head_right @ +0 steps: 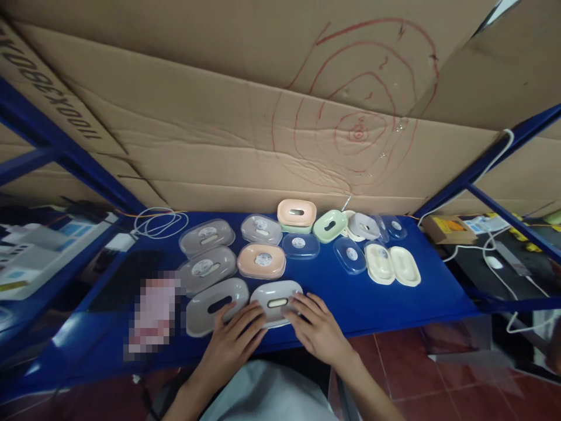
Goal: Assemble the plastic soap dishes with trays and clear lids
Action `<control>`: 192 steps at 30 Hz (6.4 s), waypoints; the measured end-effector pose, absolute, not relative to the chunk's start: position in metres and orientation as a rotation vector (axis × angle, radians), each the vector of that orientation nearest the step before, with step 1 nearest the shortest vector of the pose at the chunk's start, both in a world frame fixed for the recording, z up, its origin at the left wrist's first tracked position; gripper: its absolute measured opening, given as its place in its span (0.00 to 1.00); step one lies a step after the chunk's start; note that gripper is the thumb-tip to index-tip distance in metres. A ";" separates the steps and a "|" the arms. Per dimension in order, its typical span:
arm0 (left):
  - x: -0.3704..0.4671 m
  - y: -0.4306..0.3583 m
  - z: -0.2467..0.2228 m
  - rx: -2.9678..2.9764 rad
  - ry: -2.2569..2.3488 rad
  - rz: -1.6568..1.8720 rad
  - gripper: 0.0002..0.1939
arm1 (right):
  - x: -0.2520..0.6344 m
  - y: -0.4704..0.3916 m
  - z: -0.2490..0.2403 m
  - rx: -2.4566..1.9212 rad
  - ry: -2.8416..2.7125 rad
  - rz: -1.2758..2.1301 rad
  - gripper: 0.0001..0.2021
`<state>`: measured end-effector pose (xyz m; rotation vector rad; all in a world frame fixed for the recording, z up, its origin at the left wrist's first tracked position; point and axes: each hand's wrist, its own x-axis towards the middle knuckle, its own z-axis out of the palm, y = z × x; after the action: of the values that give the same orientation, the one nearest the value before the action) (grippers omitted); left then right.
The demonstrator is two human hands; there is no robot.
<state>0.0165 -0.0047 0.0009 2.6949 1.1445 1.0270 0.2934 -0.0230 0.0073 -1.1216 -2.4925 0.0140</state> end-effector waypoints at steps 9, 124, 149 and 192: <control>0.023 -0.002 -0.011 2.645 1.194 0.996 0.10 | 0.280 -0.020 0.011 -1.194 -2.421 0.054 0.14; -0.003 -0.014 0.002 2.512 1.776 1.152 0.15 | 0.337 0.169 0.059 -1.467 -2.329 -0.105 0.19; -0.005 0.001 -0.009 2.622 1.314 0.953 0.17 | 0.480 -0.022 -0.019 -2.100 -1.661 -0.539 0.26; -0.022 -0.016 0.000 2.413 1.393 1.331 0.16 | 0.371 -0.035 0.030 -1.510 -1.706 -0.129 0.05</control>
<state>-0.0222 -0.0161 0.0002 2.4134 1.3932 1.3312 0.3710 -0.0348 0.0302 -1.5098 -1.7063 -0.1294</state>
